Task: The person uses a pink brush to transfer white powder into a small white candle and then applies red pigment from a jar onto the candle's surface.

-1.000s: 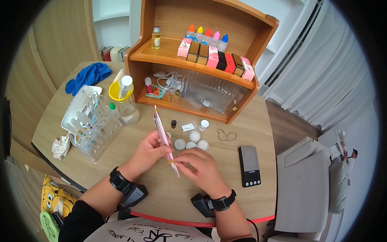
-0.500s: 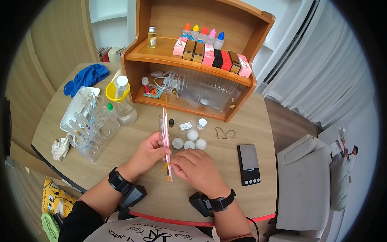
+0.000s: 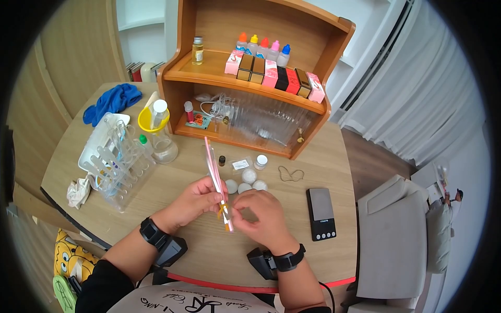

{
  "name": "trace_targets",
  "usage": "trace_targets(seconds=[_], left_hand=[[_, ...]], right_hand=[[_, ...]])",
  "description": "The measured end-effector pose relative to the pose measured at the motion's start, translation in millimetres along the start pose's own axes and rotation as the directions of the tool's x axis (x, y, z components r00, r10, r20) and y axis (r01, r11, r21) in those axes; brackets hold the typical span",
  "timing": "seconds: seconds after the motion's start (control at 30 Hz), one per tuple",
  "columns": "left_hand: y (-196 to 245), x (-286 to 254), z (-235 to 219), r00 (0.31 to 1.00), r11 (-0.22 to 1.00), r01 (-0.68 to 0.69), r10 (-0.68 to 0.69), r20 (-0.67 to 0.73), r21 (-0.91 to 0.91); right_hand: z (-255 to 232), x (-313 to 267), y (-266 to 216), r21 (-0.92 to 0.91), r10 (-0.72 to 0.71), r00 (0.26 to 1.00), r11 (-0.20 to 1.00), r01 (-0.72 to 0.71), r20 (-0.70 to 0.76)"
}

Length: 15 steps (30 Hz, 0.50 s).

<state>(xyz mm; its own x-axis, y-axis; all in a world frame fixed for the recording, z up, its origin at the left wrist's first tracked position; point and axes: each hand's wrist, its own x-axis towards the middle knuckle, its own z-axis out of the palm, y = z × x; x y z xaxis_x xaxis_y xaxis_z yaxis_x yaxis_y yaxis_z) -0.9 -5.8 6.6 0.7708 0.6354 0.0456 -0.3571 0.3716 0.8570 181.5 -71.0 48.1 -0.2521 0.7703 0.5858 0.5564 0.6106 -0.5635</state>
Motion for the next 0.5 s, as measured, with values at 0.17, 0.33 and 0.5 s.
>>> trace_targets(seconds=[0.17, 0.33, 0.5], left_hand=[[-1, 2, 3, 0.994, 0.997, -0.034, 0.042, -0.102, 0.074], [-2, 2, 1, 0.995, 0.997, -0.027, 0.034, -0.094, 0.077], [-7, 3, 3, 0.996, 0.995, -0.021, 0.03, -0.087, 0.097]], right_hand=[[-8, 6, -9, 0.101, 0.107, 0.994, 0.989, -0.107, 0.006], [-3, 1, 2, -0.143, -0.087, 0.992, 0.985, 0.099, 0.093], [-3, 3, -4, -0.075, -0.06, 0.995, 0.995, 0.066, 0.084]])
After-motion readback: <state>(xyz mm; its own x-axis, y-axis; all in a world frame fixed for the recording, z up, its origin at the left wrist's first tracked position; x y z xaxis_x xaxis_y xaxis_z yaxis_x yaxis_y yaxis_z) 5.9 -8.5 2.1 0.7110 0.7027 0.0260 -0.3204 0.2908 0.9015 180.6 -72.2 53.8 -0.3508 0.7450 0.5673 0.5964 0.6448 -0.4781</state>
